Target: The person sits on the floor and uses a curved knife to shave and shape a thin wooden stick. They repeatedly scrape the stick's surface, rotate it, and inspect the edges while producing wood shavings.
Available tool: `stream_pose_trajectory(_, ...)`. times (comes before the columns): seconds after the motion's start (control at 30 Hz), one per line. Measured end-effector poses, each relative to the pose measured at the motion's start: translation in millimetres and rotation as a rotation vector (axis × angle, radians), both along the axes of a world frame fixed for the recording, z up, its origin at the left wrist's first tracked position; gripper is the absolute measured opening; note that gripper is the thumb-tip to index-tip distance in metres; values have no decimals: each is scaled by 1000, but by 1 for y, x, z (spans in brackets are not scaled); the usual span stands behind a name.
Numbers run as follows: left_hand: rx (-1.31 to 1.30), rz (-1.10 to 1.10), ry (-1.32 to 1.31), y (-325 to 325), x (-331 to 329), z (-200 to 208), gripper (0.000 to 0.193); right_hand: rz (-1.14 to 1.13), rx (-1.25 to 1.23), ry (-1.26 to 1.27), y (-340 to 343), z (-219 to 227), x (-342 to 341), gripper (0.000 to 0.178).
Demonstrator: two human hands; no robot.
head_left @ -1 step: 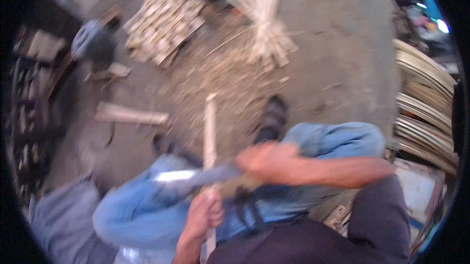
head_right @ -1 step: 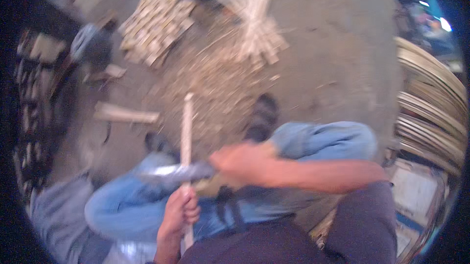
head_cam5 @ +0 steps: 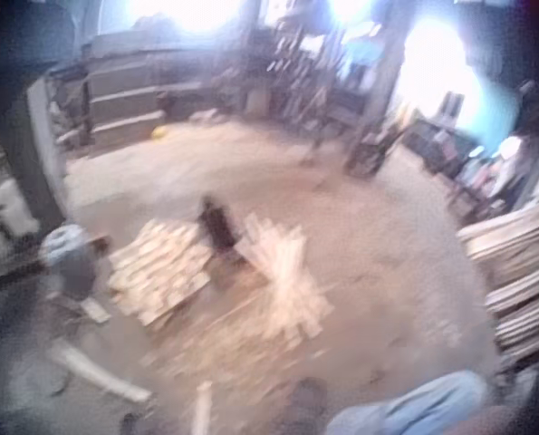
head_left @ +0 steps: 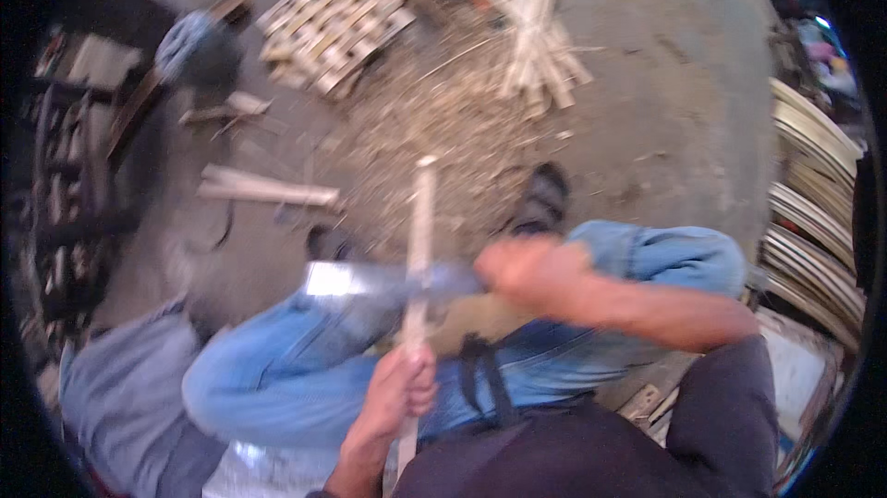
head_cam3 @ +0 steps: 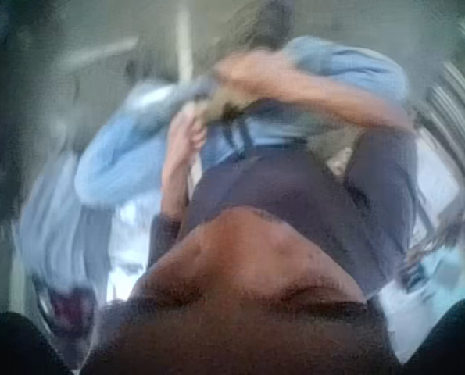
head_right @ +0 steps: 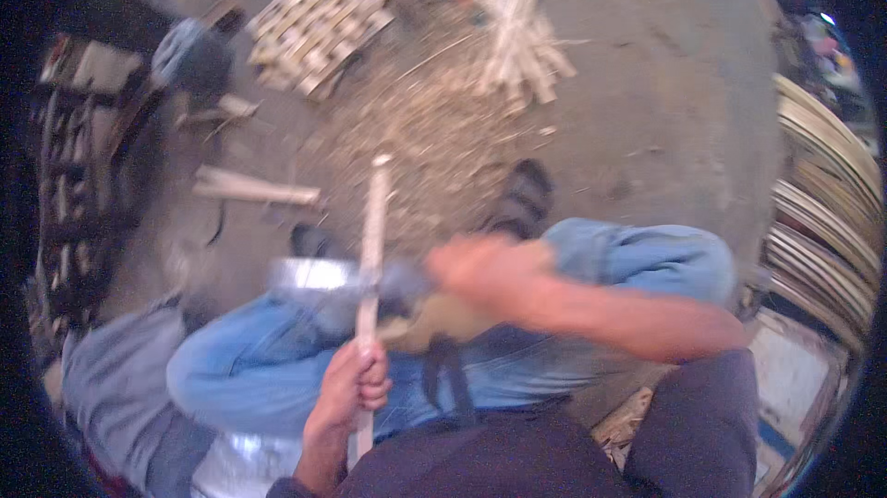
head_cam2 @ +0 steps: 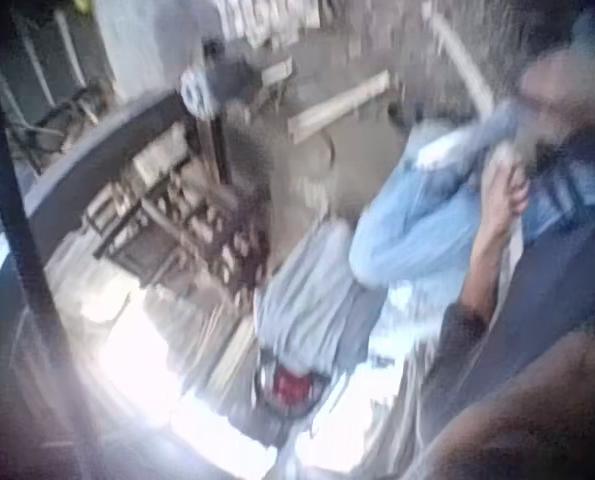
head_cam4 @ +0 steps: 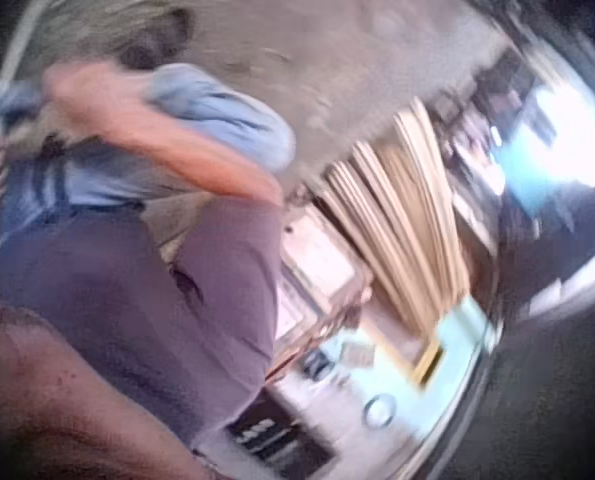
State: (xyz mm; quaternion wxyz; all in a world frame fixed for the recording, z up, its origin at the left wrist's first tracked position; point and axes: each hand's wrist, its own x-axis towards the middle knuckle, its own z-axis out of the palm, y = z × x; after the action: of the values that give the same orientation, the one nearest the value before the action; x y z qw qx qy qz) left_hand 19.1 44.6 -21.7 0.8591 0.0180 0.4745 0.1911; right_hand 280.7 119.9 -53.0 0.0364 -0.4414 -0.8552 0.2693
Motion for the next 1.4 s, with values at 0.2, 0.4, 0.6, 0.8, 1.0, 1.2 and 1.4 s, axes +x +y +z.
stream_pose_trajectory(0.2, -33, 28, -44, -2, -3, 13, 18, 26, 42, -68, 3, 6, -19, 12)
stream_pose_trajectory(0.4, -72, 29, -90, -11, 8, 15, 18, 100, -54, -64, 0, 13, -7, 15)
stream_pose_trajectory(0.6, -49, 14, -78, -14, 1, 10, 18, -15, -54, -77, 20, 8, 3, 16)
stream_pose_trajectory(0.8, -30, -11, -60, -19, -7, 20, 20, -312, -115, -180, 59, -8, 24, 11)
stream_pose_trajectory(1.0, 38, 11, -92, -14, -11, 23, 20, -209, -34, -264, 60, -21, 20, 31)
stream_pose_trajectory(1.2, 78, 23, 89, -13, -4, 14, 22, -32, -98, -31, 24, 23, -19, 27)
stream_pose_trajectory(1.4, 200, -47, 321, -6, 5, 11, 25, 146, 50, -33, -11, 12, -29, 14)
